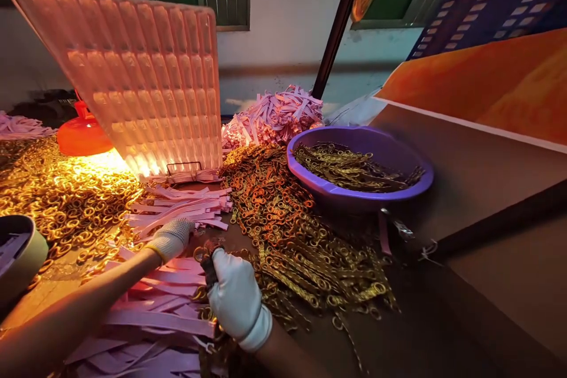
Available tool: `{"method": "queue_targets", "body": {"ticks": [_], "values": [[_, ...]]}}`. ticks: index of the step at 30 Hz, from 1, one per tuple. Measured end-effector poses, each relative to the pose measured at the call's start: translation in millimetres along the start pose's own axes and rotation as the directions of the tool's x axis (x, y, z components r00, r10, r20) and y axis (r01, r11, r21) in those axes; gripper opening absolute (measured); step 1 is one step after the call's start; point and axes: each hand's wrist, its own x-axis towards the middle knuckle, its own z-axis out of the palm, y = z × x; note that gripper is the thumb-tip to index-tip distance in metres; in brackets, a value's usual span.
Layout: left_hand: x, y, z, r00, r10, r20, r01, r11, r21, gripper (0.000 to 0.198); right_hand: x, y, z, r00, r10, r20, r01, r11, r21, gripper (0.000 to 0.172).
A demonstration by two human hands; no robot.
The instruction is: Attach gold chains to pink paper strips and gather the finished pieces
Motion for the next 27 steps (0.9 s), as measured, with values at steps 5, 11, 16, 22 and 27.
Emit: {"method": "queue_targets", "body": {"ticks": [5,11,16,22,27], "values": [[-53.5,14.9,-8.6,0.976,-0.029,0.215,0.074,0.976,-0.206,0.033,6.6,-3.5,-3.6,1.0,-0.022,0.019,0.024,0.992,-0.124,0.034],[-115.0,30.2,-5.4,0.973,-0.051,0.226,0.203,0.659,-0.724,0.045,17.1,-22.8,-0.1,0.981,0.018,0.192,0.044,0.949,-0.313,0.018],[-116.7,27.6,3.0,0.993,0.099,0.07,-0.048,0.85,-0.525,0.032,7.9,-27.6,8.0,0.981,-0.041,0.192,0.134,0.852,-0.506,0.013],[-120.0,22.9,15.7,0.97,0.238,0.058,-0.172,0.829,-0.532,0.029,-1.0,-22.2,14.3,0.97,-0.172,0.173,0.242,0.778,-0.579,0.013],[-124.1,13.0,28.6,0.975,0.22,-0.025,-0.201,0.835,-0.512,0.022,0.6,-29.4,1.4,0.967,-0.029,0.253,0.159,0.847,-0.507,0.023]]}}
